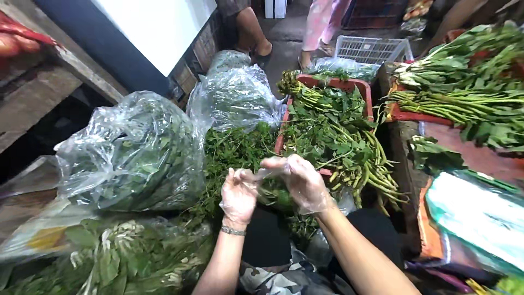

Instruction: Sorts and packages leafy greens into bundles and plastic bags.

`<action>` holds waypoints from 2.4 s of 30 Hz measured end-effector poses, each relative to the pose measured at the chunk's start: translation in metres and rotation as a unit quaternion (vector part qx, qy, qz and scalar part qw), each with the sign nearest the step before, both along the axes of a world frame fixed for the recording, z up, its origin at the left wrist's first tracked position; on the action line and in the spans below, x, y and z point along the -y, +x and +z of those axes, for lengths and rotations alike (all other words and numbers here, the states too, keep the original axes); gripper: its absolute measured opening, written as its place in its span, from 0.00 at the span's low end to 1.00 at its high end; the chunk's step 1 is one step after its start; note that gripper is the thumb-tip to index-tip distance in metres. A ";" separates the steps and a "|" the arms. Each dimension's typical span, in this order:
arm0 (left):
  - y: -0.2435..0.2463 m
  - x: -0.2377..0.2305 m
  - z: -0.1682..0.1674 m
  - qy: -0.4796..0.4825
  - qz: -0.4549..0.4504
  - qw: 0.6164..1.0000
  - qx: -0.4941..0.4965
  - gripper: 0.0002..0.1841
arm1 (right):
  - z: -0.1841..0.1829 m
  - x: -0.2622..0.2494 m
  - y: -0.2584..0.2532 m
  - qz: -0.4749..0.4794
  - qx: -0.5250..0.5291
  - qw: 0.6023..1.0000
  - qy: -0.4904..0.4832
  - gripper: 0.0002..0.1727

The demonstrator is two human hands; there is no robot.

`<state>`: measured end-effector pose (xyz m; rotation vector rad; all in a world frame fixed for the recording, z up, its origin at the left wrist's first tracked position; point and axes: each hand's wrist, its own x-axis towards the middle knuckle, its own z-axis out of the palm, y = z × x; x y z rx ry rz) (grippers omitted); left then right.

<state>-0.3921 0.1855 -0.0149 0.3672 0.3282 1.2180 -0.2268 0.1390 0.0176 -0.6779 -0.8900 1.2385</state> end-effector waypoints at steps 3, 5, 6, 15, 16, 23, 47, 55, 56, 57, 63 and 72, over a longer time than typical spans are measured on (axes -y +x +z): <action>0.001 0.003 -0.003 0.121 -0.005 0.987 -0.107 0.19 | -0.002 -0.003 -0.003 -0.018 -0.003 0.998 -0.059 0.19; 0.008 0.007 0.004 0.211 0.004 0.946 -0.247 0.12 | 0.001 -0.003 0.001 -0.041 0.060 0.991 -0.109 0.16; 0.015 0.010 0.007 0.246 0.010 0.917 -0.314 0.10 | 0.003 -0.001 0.002 -0.052 0.087 0.986 -0.133 0.14; 0.046 0.016 0.000 0.245 -0.049 0.883 -0.397 0.11 | -0.005 0.016 0.022 -0.114 0.163 0.955 -0.220 0.12; 0.047 0.015 0.005 0.204 -0.080 0.897 -0.383 0.09 | -0.007 0.017 0.022 -0.116 0.171 0.954 -0.216 0.12; 0.048 0.003 0.025 0.050 -0.232 0.898 -0.369 0.08 | -0.002 0.013 0.038 -0.031 0.207 0.956 -0.207 0.07; 0.065 -0.008 0.040 0.522 -0.101 0.616 -0.581 0.05 | -0.002 0.015 0.063 -0.030 0.172 0.941 -0.289 0.07; 0.054 -0.005 0.031 0.684 0.103 0.462 -0.555 0.05 | 0.014 0.014 0.052 0.005 0.163 0.933 -0.321 0.11; 0.052 -0.003 0.038 0.652 0.060 0.461 -0.599 0.04 | 0.013 0.013 0.053 0.015 0.155 0.935 -0.318 0.17; 0.052 -0.001 0.050 0.598 -0.016 0.463 -0.654 0.05 | 0.011 0.013 0.056 0.028 0.146 0.941 -0.306 0.22; 0.047 -0.024 0.064 0.220 -0.347 0.745 -0.526 0.04 | 0.002 0.021 0.067 0.100 0.221 0.962 -0.126 0.36; 0.056 -0.037 0.073 0.076 -0.255 0.836 -0.480 0.07 | -0.003 0.028 0.064 -0.246 0.420 0.871 0.065 0.13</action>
